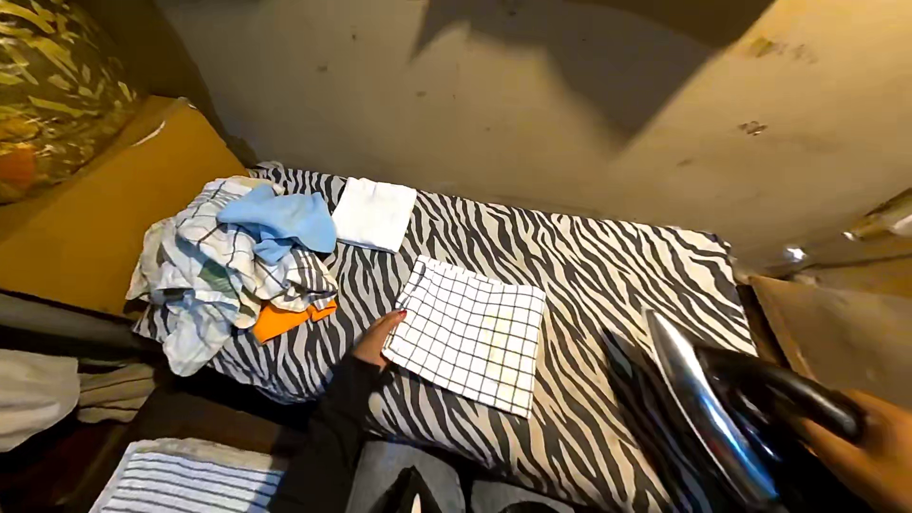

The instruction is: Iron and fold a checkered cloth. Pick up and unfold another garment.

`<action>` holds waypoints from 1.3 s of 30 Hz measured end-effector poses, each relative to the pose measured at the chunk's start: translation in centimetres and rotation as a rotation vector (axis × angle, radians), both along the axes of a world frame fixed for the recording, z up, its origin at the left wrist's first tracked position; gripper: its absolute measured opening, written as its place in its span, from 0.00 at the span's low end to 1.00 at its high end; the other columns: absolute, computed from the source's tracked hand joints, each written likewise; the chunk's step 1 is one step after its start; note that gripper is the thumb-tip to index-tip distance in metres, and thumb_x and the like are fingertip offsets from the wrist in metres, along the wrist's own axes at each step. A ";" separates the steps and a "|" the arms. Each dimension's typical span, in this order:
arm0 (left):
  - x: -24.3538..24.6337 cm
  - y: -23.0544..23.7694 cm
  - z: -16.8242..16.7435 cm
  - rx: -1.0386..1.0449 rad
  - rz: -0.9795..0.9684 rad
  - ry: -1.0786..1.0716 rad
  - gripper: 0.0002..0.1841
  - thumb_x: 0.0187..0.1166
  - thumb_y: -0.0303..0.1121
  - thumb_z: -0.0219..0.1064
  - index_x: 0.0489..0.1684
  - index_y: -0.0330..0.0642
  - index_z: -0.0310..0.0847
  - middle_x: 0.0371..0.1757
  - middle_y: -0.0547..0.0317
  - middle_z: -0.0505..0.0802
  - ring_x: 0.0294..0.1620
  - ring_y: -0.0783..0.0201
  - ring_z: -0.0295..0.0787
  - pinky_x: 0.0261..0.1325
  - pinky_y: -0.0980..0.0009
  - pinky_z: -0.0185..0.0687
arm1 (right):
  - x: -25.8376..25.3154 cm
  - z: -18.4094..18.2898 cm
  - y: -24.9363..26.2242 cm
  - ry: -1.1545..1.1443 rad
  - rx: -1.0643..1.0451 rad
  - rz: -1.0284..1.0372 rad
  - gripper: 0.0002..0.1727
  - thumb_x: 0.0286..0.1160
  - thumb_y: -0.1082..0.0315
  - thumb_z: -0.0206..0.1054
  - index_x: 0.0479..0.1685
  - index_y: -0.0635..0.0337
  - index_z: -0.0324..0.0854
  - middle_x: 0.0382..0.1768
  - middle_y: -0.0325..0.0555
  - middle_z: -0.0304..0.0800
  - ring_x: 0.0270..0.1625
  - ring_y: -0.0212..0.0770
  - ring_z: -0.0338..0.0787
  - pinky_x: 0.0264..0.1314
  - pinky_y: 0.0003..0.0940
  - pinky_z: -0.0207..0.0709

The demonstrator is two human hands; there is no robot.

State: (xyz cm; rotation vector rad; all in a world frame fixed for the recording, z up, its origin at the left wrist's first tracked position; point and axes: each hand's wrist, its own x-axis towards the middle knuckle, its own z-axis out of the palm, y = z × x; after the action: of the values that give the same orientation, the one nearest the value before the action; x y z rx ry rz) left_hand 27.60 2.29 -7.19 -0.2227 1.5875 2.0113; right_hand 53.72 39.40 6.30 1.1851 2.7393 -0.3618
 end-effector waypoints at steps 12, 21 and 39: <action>-8.9 4.5 2.6 -1.120 -0.540 0.675 0.27 0.83 0.45 0.68 0.73 0.32 0.78 0.60 0.35 0.91 0.66 0.37 0.86 0.72 0.36 0.74 | -9.6 -3.2 -15.0 0.131 0.132 0.454 0.16 0.68 0.64 0.78 0.48 0.66 0.86 0.24 0.64 0.89 0.28 0.70 0.92 0.26 0.67 0.81; -11.2 4.7 0.7 -0.713 -0.706 0.603 0.18 0.74 0.29 0.77 0.55 0.27 0.79 0.46 0.38 0.89 0.42 0.52 0.87 0.53 0.53 0.83 | -9.5 -7.1 -9.6 0.009 0.102 0.301 0.16 0.74 0.64 0.73 0.53 0.68 0.84 0.29 0.70 0.90 0.33 0.77 0.91 0.31 0.74 0.79; -10.6 4.9 0.5 -0.957 -0.560 0.630 0.25 0.78 0.30 0.74 0.70 0.27 0.75 0.41 0.34 0.91 0.44 0.38 0.89 0.56 0.38 0.80 | -16.2 -5.8 -12.2 -0.047 -0.004 0.375 0.15 0.84 0.67 0.62 0.62 0.67 0.80 0.41 0.70 0.92 0.46 0.74 0.93 0.42 0.69 0.82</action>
State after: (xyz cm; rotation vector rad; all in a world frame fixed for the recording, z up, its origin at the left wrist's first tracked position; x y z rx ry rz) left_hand 16.96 7.23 -6.72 0.5101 2.5449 0.8044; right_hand 37.47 27.23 0.46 0.6449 2.8334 -0.2879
